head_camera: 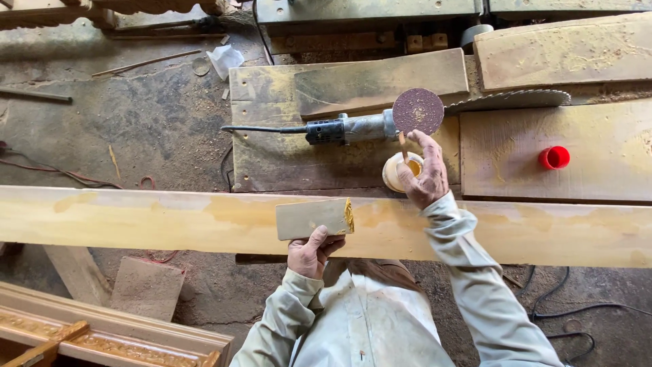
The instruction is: Applying wood filler to a wooden board and smoothing it with a block
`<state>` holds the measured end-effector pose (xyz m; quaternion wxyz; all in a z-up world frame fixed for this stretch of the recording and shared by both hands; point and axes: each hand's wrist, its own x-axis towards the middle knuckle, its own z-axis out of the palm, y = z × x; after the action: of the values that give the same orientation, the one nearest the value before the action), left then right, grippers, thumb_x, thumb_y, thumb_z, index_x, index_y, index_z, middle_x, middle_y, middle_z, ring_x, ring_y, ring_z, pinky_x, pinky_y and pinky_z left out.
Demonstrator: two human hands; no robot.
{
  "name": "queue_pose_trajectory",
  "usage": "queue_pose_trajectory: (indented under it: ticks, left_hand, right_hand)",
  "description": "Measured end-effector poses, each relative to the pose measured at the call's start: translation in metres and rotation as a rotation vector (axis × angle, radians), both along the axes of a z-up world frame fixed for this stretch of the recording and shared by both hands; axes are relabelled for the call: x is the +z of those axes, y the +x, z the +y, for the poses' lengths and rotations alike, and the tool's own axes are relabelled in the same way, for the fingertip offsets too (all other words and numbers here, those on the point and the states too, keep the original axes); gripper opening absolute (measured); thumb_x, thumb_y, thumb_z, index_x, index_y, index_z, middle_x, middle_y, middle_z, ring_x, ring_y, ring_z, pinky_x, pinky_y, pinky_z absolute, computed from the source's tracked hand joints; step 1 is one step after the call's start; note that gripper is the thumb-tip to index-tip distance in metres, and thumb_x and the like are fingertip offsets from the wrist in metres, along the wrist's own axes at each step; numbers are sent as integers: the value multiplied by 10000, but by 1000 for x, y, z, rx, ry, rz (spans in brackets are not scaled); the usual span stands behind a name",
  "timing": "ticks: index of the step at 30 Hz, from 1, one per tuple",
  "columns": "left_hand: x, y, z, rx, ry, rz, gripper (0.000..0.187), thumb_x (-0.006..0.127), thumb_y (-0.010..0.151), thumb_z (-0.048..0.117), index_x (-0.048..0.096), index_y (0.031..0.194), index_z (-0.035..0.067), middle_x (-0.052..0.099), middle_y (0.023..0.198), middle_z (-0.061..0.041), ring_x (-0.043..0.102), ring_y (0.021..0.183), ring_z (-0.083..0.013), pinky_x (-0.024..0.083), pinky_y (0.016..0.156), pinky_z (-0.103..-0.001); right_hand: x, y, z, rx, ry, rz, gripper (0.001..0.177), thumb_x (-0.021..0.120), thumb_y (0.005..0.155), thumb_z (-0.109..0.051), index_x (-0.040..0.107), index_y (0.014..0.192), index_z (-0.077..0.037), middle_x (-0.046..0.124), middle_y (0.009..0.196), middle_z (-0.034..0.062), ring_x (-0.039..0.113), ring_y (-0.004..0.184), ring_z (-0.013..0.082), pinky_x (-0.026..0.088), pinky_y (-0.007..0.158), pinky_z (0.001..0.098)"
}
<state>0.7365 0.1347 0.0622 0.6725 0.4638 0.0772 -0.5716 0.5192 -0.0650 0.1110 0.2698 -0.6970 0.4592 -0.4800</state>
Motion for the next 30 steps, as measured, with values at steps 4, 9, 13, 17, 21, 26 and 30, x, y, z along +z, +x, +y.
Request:
queue_pose_trajectory:
  ticks: [4,9,13,17,21,26,30]
  left_hand:
    - [17,8,-3,-50,33,147,91,704,916,-28,689,935,-116,724,872,-353,733,797,-547,639,728,-667]
    - [10,15,-1,-87,70,223,78,698,936,4,709,919,-71,742,863,-298,750,798,-497,661,721,-600]
    - [-1,17,6,-95,70,187,79,709,929,9,711,912,-68,739,849,-309,750,793,-501,653,731,-619]
    - [13,22,5,-102,69,88,99,713,917,12,691,942,-82,735,846,-316,751,753,-477,653,720,-618]
    - [37,23,-6,-102,67,50,79,707,918,-4,685,929,-80,735,841,-311,756,755,-467,656,710,-611]
    - [28,-3,-32,-151,-14,-116,113,731,896,-20,693,970,-97,734,862,-326,759,743,-470,653,687,-606]
    - [43,-36,-75,-214,-87,-236,106,731,900,-11,705,972,-85,744,841,-294,758,716,-430,671,649,-557]
  right_hand:
    - [5,-6,4,-52,15,325,741,856,713,-237,607,1380,-31,649,1176,193,598,1163,434,464,1024,562]
    - [-9,1,-6,-159,111,432,235,842,865,-376,775,1027,-218,667,939,31,644,962,301,534,866,448]
    - [15,-5,-10,-187,121,192,48,843,903,-218,797,916,-216,649,859,0,653,784,171,549,750,286]
    - [47,-22,-5,-191,-45,171,110,906,896,-132,809,877,-181,657,821,23,678,768,205,547,730,263]
    - [63,-34,15,-129,-31,82,70,883,930,-136,815,922,-152,715,885,44,693,777,194,548,756,285]
    - [61,-45,31,-172,5,-116,67,775,1012,-80,751,961,-43,728,852,132,720,754,225,581,730,339]
    - [59,-51,32,-215,46,-43,64,778,1002,-109,761,947,-81,737,786,97,742,744,227,584,684,337]
